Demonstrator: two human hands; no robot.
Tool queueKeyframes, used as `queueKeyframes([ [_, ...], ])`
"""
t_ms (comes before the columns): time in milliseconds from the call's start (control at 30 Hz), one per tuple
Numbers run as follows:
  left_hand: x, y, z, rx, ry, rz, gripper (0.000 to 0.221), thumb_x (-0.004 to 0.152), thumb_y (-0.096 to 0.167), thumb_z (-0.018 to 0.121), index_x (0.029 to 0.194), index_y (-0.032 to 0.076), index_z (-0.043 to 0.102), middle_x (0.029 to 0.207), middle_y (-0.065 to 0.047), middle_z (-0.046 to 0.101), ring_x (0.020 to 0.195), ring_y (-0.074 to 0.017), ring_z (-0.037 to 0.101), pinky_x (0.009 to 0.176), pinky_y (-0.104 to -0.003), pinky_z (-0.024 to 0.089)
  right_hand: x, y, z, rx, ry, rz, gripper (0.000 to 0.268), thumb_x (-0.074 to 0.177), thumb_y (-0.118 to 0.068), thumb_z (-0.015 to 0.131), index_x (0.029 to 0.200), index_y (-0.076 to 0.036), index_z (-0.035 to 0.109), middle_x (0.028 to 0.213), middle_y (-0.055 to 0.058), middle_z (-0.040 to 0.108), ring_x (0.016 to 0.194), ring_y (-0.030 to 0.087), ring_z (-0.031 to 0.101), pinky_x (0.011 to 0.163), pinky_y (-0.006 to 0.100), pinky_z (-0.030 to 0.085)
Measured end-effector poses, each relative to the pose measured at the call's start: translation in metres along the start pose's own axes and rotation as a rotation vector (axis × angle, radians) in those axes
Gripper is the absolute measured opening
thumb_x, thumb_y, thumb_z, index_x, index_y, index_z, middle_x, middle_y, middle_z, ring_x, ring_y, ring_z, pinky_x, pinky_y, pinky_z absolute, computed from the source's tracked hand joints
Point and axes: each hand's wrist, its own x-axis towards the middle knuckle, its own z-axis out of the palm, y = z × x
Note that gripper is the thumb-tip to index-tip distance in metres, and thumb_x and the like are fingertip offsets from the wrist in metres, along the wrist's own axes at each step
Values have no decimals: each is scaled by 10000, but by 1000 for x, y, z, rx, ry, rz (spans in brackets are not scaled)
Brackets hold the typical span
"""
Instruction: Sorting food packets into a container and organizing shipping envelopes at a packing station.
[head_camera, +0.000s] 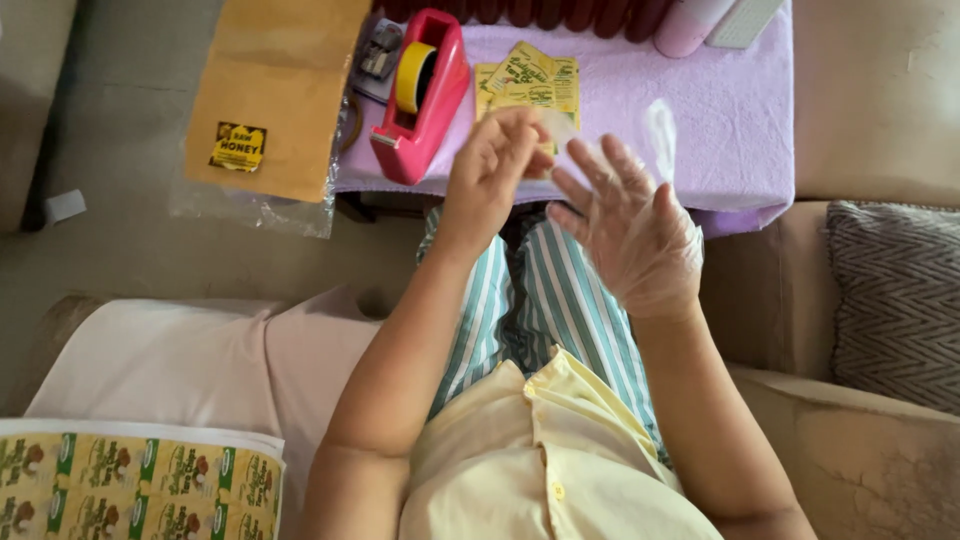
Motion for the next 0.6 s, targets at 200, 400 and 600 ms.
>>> queueKeyframes([
  [200,-15,-2,7,52,-201,-65,122,996,135,672,1095,63,678,1002,-28,731,883,-80,684,772,-198,600,-1,5,-17,-31,-13,-87,562,1103,-488,529,1580,-204,447,1679,103,382,1581,328,352,1287,545,347],
  [400,-13,-8,5,45,-195,-72,49,980,61,671,965,96,640,837,17,646,761,-32,612,677,-173,545,-2,1,-8,-52,56,-83,548,1086,-459,551,1538,-151,497,1621,120,464,1493,314,468,1215,496,447],
  [600,-8,-1,13,172,-107,33,98,986,65,600,903,104,564,802,-16,638,757,-106,719,676,-207,557,-5,-4,1,-95,-20,-22,690,1063,-543,475,1627,-192,290,1748,113,226,1633,279,233,1303,535,276],
])
